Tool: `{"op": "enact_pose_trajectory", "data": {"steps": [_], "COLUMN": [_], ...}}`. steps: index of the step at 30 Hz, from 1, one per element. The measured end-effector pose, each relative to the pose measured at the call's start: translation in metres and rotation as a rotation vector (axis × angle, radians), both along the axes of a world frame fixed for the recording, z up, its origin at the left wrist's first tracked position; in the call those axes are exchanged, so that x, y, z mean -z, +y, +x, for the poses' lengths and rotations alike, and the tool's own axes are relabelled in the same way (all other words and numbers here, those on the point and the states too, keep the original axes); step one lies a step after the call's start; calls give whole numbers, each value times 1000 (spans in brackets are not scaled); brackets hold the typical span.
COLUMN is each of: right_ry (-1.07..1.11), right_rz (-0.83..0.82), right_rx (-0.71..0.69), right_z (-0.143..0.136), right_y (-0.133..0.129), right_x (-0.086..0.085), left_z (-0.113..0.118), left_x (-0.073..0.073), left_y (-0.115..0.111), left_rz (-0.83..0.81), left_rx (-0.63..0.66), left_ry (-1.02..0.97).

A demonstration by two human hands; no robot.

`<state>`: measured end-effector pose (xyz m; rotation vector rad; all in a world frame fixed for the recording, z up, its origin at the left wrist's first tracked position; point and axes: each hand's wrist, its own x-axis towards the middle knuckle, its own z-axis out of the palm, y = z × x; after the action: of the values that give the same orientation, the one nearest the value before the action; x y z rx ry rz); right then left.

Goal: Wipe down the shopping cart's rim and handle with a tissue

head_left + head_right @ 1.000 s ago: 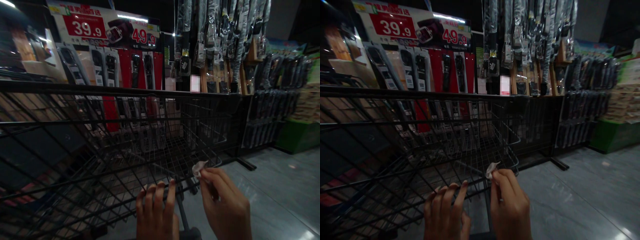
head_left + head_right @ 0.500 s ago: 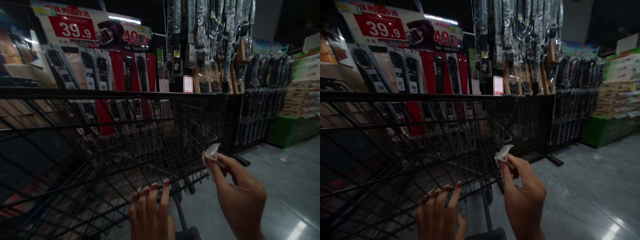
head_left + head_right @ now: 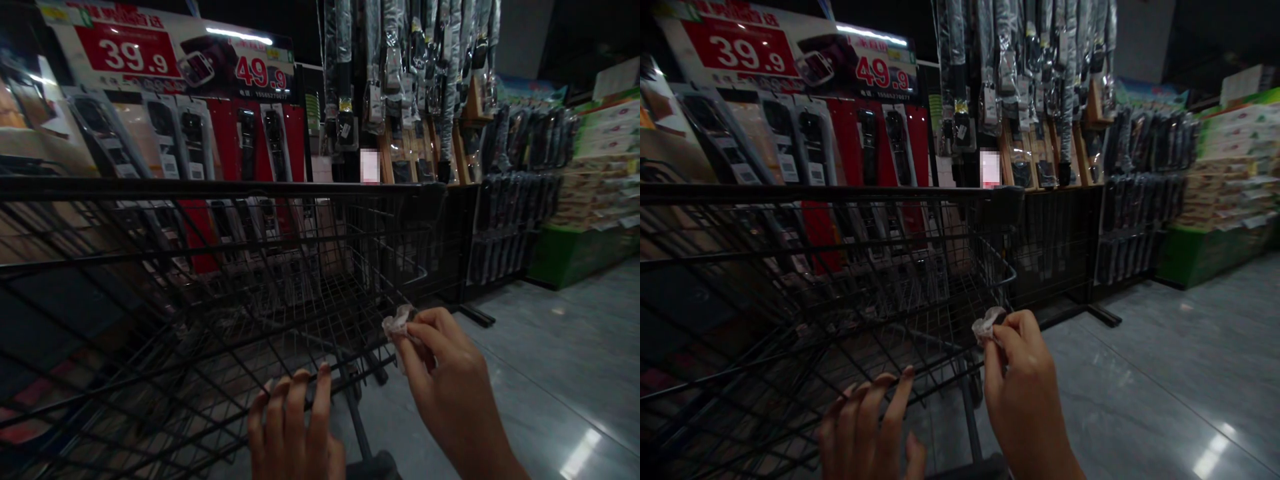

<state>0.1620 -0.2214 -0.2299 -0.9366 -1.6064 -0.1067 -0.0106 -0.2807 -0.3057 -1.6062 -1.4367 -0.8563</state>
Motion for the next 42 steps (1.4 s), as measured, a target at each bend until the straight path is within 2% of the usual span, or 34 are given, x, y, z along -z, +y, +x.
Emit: {"op": "enact_pose_trajectory", "data": {"steps": [3,5,8,12,15,19,24,29,32,34,38,40,42], "right_ry": [9,3,24,291,413,250,105,43,58,61,51,68,109], "right_rz": [69,89,90,33,12,15,6,16,81,102,75,90,125], "right_rx": [10,-31,-41,117,59,-5,42,77,89,51,-136,-207,-268], "right_z": [-4,-4,6,27,26,12,10,16,13,7,-10,-17,-23], "right_y": [-3,-6,-9,-1,12,19,15,17,12,6,-10,-19,-26], "right_x": [13,23,31,18,3,-3,1,-2,2,10,30,32,28], "left_z": [0,1,2,3,3,3,8,8,7,6,6,4,1], "left_x": [0,-1,-2,-4,-5,-6,-9,-6,-4,-2,-2,-1,0], "left_y": [0,0,-1,-2,-2,-2,-3,-2,-1,-2,-4,-6,-9], "left_rz": [1,-7,-19,9,29,28,-11,-14,-9,-23,-65,-79,-63], "left_rx": [5,-5,-17,-19,-29,-38,-19,-29,-21,-6,33,78,144], "left_ry": [8,8,8,26,50,66,34,25,30,16,-21,-34,-57]}}
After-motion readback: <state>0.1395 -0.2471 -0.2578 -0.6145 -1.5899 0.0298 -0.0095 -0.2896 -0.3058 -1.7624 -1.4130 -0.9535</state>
